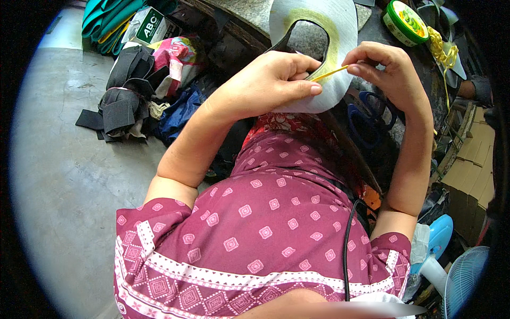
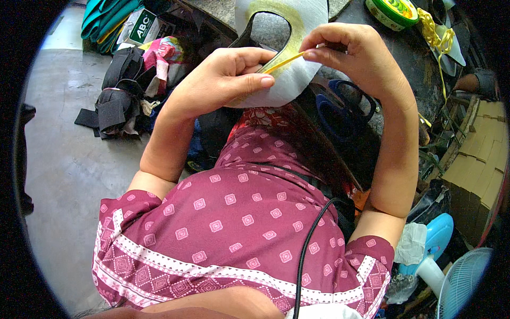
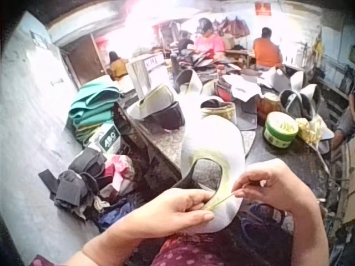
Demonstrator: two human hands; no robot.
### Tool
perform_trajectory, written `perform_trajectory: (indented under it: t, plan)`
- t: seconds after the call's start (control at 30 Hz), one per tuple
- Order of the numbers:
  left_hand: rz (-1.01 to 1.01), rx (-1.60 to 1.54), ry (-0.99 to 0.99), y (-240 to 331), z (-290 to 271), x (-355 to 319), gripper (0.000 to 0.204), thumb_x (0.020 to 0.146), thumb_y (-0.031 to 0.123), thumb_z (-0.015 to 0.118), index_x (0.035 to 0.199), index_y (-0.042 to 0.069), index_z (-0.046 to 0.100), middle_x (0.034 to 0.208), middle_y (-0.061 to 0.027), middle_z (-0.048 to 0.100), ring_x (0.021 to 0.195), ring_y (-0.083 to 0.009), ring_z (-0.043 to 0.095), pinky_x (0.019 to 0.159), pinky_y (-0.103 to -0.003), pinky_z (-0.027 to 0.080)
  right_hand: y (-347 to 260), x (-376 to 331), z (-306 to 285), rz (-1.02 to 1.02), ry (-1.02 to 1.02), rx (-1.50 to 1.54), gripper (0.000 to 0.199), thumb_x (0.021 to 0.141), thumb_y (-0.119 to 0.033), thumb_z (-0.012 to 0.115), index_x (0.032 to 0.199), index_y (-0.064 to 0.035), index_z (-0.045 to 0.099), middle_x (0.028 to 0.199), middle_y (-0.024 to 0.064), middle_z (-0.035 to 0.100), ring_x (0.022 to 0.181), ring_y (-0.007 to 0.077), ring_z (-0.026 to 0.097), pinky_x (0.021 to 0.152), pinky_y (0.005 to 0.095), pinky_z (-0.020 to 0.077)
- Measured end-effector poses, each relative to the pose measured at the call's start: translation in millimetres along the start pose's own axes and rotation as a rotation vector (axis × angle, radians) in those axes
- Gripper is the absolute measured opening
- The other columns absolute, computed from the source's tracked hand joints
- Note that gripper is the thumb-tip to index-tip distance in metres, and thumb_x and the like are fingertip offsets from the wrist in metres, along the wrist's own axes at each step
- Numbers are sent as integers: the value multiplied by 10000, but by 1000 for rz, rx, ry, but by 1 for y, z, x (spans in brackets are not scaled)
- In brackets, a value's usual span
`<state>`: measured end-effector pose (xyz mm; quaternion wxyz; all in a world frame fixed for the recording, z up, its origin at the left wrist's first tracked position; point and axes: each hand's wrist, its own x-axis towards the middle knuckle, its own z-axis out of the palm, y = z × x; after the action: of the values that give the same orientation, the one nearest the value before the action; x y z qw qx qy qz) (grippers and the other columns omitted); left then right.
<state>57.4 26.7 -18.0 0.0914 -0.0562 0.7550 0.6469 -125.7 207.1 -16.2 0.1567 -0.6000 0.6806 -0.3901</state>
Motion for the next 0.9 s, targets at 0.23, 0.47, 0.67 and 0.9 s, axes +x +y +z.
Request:
perform_trajectory:
  t: [0.23,0.47,0.67,0.9]
  plan:
    - [5,-307,-86,-15,4,-3,539,935,135,656,1375,-80,432,1053,-84,677,934,-96,632,825,-246,502,9,3,13,57,-45,44,145,898,-127,673,964,2,686,744,44,631,708,91,562,672,258,483]
    - [-23,-333,-95,-18,4,-5,597,940,130,652,1430,-68,374,1086,-104,674,970,-119,633,847,-262,505,10,6,17,67,-59,-64,159,861,-175,699,949,-43,699,743,86,662,676,146,620,648,293,497]
    - [-3,-368,-107,-13,5,-7,583,940,143,653,1422,-54,390,1085,-92,671,966,-117,629,849,-267,502,7,6,21,104,-41,-132,146,840,-197,709,921,-76,701,735,98,667,664,194,645,641,323,504]
    - [-72,-303,108,-4,1,1,259,923,235,666,1091,49,602,915,37,609,792,-7,536,695,-170,419,-12,6,27,31,38,-157,169,814,-202,735,926,-89,678,695,101,635,633,216,632,599,343,488]
